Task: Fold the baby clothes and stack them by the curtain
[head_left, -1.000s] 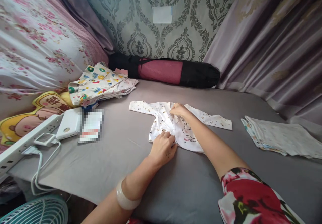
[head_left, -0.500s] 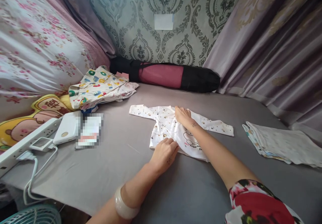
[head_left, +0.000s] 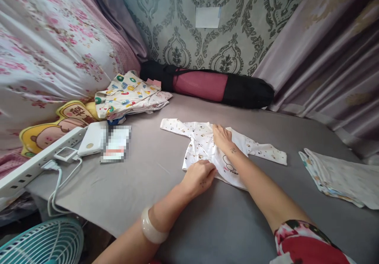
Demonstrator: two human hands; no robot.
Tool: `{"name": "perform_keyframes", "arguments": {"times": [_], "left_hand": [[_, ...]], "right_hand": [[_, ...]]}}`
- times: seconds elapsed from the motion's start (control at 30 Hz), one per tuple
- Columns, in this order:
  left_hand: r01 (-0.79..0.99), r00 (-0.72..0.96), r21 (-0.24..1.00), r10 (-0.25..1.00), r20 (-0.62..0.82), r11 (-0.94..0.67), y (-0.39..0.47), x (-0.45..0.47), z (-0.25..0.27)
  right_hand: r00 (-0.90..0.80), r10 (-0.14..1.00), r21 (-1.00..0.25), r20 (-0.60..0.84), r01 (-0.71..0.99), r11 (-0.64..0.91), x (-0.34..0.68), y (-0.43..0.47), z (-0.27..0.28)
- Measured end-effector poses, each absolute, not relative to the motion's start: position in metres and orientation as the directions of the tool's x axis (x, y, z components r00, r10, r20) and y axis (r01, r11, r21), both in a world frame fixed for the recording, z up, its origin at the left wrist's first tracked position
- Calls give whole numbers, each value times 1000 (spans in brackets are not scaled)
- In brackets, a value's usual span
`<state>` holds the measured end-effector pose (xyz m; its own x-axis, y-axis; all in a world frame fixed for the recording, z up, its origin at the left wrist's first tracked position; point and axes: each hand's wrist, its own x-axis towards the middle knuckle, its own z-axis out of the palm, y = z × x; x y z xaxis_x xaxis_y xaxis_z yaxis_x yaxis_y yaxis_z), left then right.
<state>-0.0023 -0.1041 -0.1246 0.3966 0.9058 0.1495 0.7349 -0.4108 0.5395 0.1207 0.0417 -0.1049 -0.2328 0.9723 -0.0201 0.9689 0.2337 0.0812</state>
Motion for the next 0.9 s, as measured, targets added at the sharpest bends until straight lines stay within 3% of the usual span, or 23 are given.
{"name": "perform_keyframes", "arguments": {"times": [0.17, 0.27, 0.4, 0.6, 0.9], "left_hand": [[887, -103, 461, 962, 251, -26, -92, -34, -121], [849, -238, 508, 963, 129, 142, -87, -52, -124], [765, -248, 609, 969, -23, 210, -87, -55, -124], [762, -206, 613, 976, -74, 207, -89, -52, -118], [911, -97, 402, 995, -10, 93, -92, -52, -122]], "right_hand": [[-274, 961, 59, 43, 961, 272, 102, 30, -96], [-369, 929, -89, 36, 925, 371, 81, 18, -98], [-403, 915, -220, 18, 891, 397, 67, 5, -111], [-314, 949, -126, -7, 942, 310, 74, 4, -122], [-302, 951, -140, -66, 946, 291, 72, 4, -117]]}}
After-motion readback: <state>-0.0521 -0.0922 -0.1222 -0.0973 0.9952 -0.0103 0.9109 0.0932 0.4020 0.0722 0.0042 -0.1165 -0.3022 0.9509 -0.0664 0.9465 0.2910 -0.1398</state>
